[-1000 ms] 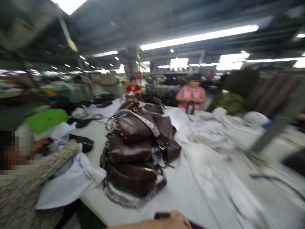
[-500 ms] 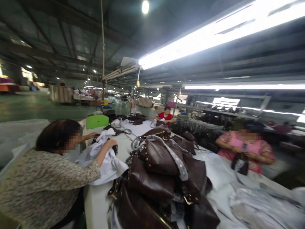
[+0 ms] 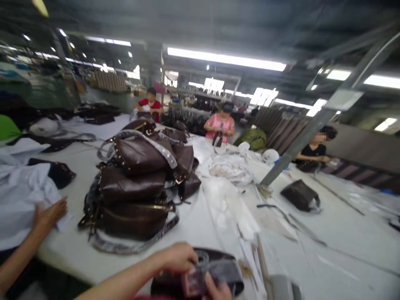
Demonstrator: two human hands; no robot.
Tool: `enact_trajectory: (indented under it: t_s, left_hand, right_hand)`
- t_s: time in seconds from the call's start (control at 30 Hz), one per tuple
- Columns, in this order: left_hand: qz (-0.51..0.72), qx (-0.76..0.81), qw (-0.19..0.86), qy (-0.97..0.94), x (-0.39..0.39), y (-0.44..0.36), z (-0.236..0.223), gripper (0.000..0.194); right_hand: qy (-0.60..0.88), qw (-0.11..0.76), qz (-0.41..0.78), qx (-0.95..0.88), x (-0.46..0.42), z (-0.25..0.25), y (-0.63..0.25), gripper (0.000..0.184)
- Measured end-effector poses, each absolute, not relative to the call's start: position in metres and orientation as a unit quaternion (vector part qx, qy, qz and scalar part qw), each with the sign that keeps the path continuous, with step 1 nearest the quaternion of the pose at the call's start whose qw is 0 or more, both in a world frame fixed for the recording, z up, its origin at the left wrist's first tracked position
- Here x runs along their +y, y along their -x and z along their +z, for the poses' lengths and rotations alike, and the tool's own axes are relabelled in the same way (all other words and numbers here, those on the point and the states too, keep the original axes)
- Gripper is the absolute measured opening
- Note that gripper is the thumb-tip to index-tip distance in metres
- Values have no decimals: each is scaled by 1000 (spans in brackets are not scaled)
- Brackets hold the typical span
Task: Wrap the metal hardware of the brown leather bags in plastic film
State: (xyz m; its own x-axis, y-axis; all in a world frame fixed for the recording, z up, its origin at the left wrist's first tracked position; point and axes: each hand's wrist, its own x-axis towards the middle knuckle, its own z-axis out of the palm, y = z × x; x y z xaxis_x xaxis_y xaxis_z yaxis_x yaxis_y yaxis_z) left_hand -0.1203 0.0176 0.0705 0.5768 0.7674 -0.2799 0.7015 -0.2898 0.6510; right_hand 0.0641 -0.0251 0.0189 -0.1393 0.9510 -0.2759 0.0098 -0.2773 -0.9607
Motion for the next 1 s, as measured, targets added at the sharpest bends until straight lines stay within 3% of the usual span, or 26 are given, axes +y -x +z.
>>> enact_trajectory:
  t_s: [0.27, 0.47, 0.73, 1.0]
  left_hand:
    - [1, 365, 460, -809, 41, 114, 71, 21]
    - [-6, 326, 498, -804, 39, 112, 74, 20]
    - [3, 350, 411, -842, 25, 108, 75, 14]
    - [-15, 368, 463, -806, 13, 107, 85, 18]
  right_hand:
    - [579, 428, 651, -240, -44, 9, -65, 41]
    - [596, 429, 632, -245, -51, 14, -65, 40]
    - [608, 448, 596, -275, -61, 5, -67, 39]
    - [636, 444, 549, -310, -70, 6, -70, 43]
